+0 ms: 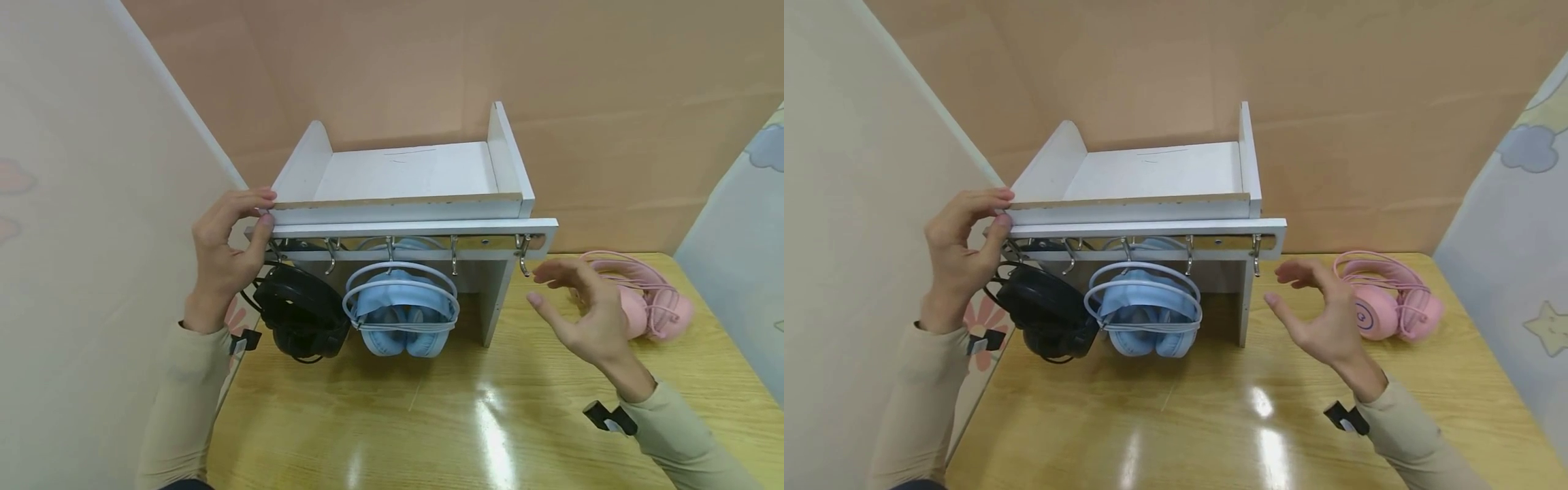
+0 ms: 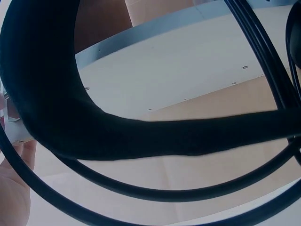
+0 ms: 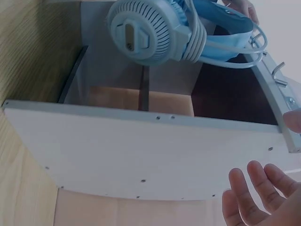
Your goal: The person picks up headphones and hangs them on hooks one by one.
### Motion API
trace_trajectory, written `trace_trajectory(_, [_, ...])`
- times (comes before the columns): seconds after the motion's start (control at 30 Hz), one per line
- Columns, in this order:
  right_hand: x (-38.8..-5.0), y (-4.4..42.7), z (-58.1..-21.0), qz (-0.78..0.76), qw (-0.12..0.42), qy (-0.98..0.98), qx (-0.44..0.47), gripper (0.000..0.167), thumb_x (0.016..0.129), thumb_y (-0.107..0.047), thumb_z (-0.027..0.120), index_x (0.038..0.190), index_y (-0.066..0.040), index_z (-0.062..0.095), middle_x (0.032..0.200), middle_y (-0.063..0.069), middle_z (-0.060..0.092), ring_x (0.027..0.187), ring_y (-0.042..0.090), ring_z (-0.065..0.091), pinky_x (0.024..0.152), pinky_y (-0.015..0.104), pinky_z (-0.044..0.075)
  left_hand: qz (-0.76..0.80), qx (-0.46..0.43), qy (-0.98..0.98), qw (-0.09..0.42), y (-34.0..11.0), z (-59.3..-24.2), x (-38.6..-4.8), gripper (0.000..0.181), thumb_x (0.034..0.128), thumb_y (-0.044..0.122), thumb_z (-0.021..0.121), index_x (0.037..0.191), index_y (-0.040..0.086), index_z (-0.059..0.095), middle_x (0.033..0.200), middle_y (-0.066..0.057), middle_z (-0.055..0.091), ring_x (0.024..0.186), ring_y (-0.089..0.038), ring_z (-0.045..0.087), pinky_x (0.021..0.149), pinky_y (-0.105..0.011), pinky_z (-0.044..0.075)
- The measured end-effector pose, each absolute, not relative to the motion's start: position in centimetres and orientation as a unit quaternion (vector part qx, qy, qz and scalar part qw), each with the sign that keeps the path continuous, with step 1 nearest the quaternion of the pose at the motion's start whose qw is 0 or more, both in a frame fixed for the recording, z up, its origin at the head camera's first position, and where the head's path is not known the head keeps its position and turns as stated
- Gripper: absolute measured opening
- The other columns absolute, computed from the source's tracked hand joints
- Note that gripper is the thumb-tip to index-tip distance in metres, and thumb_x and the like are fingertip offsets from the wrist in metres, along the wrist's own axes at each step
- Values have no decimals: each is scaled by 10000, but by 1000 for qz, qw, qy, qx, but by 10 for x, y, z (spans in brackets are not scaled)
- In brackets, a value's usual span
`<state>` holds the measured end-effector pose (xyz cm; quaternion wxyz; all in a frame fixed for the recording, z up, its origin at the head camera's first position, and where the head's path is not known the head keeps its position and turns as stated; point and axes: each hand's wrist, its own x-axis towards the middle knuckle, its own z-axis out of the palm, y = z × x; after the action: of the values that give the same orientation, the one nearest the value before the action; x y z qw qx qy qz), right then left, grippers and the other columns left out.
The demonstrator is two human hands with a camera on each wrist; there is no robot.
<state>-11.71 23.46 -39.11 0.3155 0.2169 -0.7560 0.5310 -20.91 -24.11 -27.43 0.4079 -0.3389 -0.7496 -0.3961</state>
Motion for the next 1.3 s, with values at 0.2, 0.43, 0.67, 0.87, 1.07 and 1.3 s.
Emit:
trace_trajectory(0.2, [-118,247,-395,490,309,-794,183,459,753,119,806,1199,59,715,1089,-18,755,1000,49,702,900,136,531,-395,-339,-749,409,-242,-275,-210,171,929,4,649,1037,-93,740,1122,-239,774,1163,-142,722,922,-174,553])
trace_trajectory(0.43, [-119,265,-390,480,301,-811,144,409,804,68,806,1202,33,721,1104,-137,735,1021,-1,683,900,88,497,-387,-335,-751,417,-240,-276,-208,190,933,10,642,1050,-93,751,1120,-247,769,1165,-164,721,929,-166,542])
trace_trajectory(0.67, [-123,285,-389,488,262,-828,87,399,858,14,792,1246,25,697,1116,-199,699,1002,-12,665,853,38,485,-390,-333,-751,417,-239,-276,-208,195,934,8,644,1056,-92,759,1119,-249,766,1168,-180,722,922,-169,538])
trace_trajectory(0.87, [-129,301,-391,489,253,-832,65,397,884,4,789,1262,-75,700,1083,-167,734,982,-37,680,860,29,495,-390,-332,-751,416,-240,-277,-209,195,937,14,644,1058,-89,757,1125,-244,764,1163,-176,720,922,-167,538])
trace_trajectory(1.07, [-138,318,-391,495,245,-833,41,345,918,-16,776,1249,-66,694,1063,-239,726,948,-96,680,828,16,505,-391,-334,-750,415,-240,-276,-209,183,939,6,648,1052,-88,757,1119,-246,761,1165,-182,721,916,-171,537])
trace_trajectory(1.3, [-149,338,-390,510,213,-833,16,296,970,-65,742,1253,-131,685,1107,-265,693,992,-109,656,830,13,484,-396,-341,-745,415,-239,-276,-210,170,937,-3,661,1047,-83,762,1110,-249,760,1162,-219,727,908,-176,541])
